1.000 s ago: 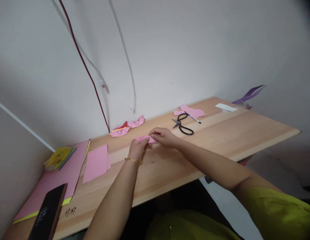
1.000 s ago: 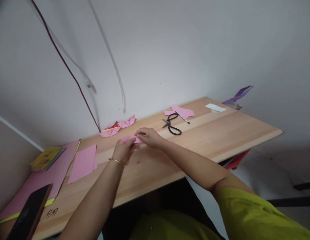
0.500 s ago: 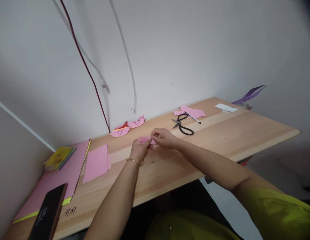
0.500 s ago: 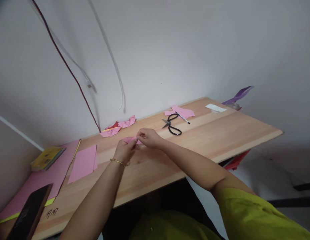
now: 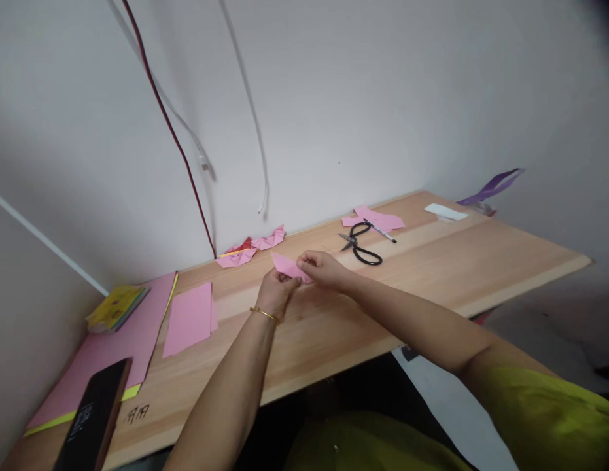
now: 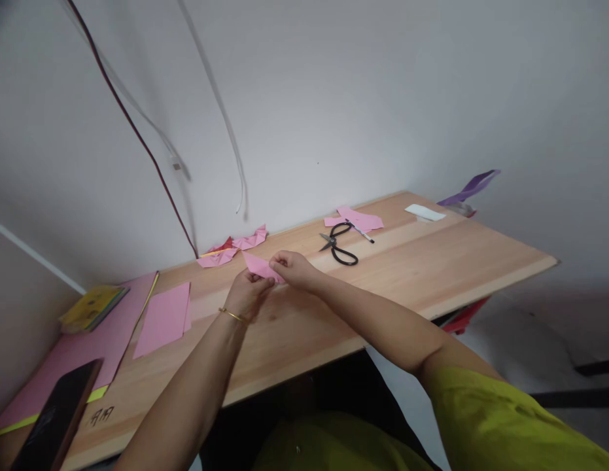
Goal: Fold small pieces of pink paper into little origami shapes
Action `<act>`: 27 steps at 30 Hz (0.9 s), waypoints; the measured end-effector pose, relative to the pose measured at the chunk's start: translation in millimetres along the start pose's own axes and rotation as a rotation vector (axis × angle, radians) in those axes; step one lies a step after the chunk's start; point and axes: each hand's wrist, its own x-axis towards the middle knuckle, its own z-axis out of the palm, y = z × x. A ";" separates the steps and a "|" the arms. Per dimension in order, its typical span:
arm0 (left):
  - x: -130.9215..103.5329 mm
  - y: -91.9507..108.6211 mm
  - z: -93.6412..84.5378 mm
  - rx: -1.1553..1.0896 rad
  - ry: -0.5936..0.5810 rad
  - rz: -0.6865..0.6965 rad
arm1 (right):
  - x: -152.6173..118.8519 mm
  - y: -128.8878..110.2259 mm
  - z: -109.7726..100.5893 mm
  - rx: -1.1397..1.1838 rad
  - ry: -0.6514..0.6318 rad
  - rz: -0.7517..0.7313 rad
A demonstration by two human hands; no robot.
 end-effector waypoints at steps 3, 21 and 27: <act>-1.2 1.8 0.9 0.020 -0.010 0.026 | -0.9 -1.0 0.1 0.021 -0.003 0.013; 4.8 -9.0 -5.3 0.067 0.119 -0.039 | -2.4 -0.4 4.5 -0.675 0.074 -0.168; -1.2 0.4 0.0 -0.071 0.074 -0.140 | -1.8 -3.9 8.7 -0.907 0.045 -0.187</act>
